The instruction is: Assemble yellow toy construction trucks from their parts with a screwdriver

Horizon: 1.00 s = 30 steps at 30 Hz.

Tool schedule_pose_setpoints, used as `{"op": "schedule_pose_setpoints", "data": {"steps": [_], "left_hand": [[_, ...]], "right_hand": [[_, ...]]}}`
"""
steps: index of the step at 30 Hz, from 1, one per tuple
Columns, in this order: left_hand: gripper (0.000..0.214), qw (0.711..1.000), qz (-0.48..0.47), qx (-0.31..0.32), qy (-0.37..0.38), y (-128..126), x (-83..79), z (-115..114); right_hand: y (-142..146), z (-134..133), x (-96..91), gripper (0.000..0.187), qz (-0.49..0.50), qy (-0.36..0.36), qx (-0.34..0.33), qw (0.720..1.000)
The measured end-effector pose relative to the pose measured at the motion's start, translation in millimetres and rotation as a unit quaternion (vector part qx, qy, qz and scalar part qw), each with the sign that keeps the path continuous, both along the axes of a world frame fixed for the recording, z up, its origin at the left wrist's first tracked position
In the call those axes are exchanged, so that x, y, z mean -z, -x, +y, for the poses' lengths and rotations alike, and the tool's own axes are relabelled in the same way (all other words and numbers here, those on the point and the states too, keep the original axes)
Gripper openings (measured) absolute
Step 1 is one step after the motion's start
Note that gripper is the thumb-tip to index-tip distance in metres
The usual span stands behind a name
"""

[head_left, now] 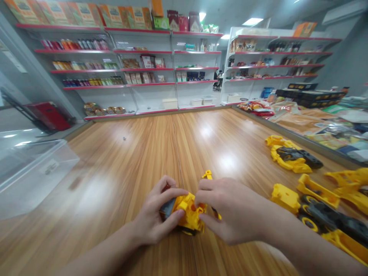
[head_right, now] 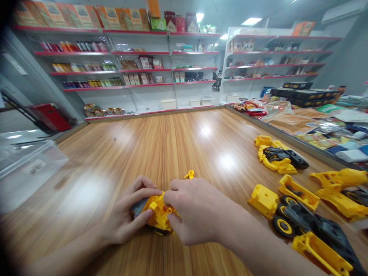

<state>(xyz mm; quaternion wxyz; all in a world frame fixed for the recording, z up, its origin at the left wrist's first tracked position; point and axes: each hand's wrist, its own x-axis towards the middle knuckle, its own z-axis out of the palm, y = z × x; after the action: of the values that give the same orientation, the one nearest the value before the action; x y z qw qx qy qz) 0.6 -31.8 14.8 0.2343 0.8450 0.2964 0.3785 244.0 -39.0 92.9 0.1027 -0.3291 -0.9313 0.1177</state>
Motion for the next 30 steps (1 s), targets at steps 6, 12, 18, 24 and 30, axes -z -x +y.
{"op": "schedule_pose_setpoints", "data": {"steps": [6,12,18,24,30], "left_hand": [[0.035,0.998,0.005,0.042,-0.041,-3,-3.1,1],[0.032,0.996,0.022,0.061,-0.065,-3,-4.5,-1],[0.037,0.996,0.021,0.072,-0.056,-2,-5.4,-3],[0.042,0.996,0.008,0.084,-0.037,-3,-7.4,-5],[0.043,0.997,0.023,0.055,-0.042,-3,-4.9,-4]], "right_hand": [[-3,1,-7.1,0.008,-0.029,0.006,-0.031,0.999],[-10,-2,6.9,0.009,0.051,0.066,-0.015,0.996],[-11,2,15.9,0.014,0.103,0.095,-0.037,0.989],[-10,3,17.3,0.02,0.138,0.13,-0.051,0.981],[-8,18,27.3,0.009,0.215,0.091,0.052,0.971]]}}
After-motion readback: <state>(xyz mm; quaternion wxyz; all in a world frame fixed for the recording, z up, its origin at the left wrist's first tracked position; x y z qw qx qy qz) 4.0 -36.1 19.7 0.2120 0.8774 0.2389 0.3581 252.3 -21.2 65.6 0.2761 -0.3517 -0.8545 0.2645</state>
